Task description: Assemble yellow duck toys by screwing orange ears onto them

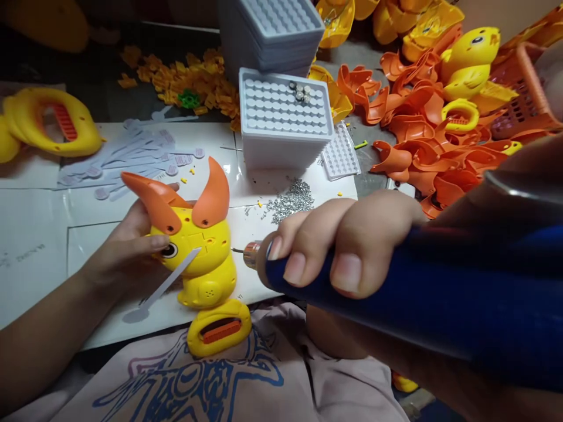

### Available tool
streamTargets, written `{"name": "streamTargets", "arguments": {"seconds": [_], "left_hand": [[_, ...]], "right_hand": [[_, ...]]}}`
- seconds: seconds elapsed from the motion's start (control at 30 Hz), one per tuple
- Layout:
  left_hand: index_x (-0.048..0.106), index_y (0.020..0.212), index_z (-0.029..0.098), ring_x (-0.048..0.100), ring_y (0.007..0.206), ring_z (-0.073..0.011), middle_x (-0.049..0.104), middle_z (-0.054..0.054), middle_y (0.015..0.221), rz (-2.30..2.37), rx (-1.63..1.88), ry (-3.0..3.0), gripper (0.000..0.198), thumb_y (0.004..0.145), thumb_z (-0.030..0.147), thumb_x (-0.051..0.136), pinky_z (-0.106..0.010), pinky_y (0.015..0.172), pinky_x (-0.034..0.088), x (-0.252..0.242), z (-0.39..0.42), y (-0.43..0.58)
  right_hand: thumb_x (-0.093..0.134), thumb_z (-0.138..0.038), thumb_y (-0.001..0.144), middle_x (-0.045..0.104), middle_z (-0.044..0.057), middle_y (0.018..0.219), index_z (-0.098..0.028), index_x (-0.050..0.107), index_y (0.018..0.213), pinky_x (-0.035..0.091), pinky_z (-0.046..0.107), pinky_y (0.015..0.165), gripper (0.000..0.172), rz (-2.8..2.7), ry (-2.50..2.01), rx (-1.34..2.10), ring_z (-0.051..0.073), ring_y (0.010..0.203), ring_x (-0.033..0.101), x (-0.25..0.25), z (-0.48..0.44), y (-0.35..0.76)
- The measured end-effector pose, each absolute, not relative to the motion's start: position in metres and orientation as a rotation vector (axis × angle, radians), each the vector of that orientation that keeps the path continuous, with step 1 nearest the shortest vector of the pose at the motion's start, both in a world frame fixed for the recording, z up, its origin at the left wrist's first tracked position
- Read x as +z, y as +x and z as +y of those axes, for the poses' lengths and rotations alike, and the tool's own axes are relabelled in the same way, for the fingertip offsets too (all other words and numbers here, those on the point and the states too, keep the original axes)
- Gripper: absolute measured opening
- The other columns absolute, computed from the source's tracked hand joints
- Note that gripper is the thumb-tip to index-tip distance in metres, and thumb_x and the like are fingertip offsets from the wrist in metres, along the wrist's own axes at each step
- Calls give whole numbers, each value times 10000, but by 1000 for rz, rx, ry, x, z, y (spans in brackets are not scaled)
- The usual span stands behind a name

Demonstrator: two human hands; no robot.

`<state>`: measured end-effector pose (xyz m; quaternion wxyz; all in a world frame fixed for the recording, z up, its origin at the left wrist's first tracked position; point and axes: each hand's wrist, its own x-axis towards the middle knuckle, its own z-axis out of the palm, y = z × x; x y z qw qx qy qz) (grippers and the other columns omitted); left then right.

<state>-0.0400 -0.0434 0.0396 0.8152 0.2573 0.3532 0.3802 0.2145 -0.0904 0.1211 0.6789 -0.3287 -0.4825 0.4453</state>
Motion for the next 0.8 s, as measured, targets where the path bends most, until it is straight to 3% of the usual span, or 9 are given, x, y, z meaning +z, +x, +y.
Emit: {"name": "streamTargets", "arguments": {"seconds": [0.1, 0.3, 0.4, 0.5, 0.67, 0.8], "left_hand": [[469, 1327, 308, 716, 998, -229, 695, -16, 1202, 773, 801, 570, 637, 795, 136, 775, -361, 825, 605, 38, -44, -41], [454, 1299, 319, 714, 1036, -229, 662, -22, 1273, 742, 780, 547, 607, 811, 128, 762, -385, 854, 618, 39, -45, -41], [448, 1291, 319, 708, 1038, -251, 646, -36, 1291, 724, 792, 538, 599, 811, 142, 760, -414, 834, 621, 39, -46, -39], [445, 1290, 320, 692, 1036, -264, 633, -45, 1277, 746, 795, 533, 607, 801, 167, 771, -426, 816, 616, 39, -46, -38], [417, 1305, 325, 689, 1064, -273, 604, -58, 1333, 738, 779, 514, 640, 797, 166, 772, -453, 856, 608, 39, -46, -38], [420, 1296, 324, 694, 1023, -259, 621, -41, 1266, 733, 774, 496, 638, 793, 152, 773, -430, 821, 612, 40, -46, -38]], "right_hand": [[685, -66, 879, 617, -96, 718, -324, 616, 721, 624, 280, 645, 310, -1120, -631, 957, 109, 665, 675, 126, -79, 197], [755, -287, 849, 497, -21, 643, -334, 701, 756, 626, 451, 604, 117, -1138, -820, 922, 194, 573, 601, 113, -76, 195], [759, -325, 846, 512, -25, 666, -301, 697, 831, 624, 443, 630, 69, -1168, -751, 926, 185, 603, 613, 108, -74, 196], [721, -347, 887, 524, -25, 681, -291, 683, 883, 612, 426, 620, 68, -1171, -728, 922, 170, 593, 600, 106, -73, 197], [769, -372, 859, 514, -29, 672, -261, 595, 752, 604, 420, 612, 233, -1124, -763, 947, 147, 560, 558, 102, -75, 201], [758, -387, 862, 514, -22, 651, -270, 629, 779, 603, 441, 606, 194, -1158, -768, 941, 169, 554, 558, 102, -76, 203]]}}
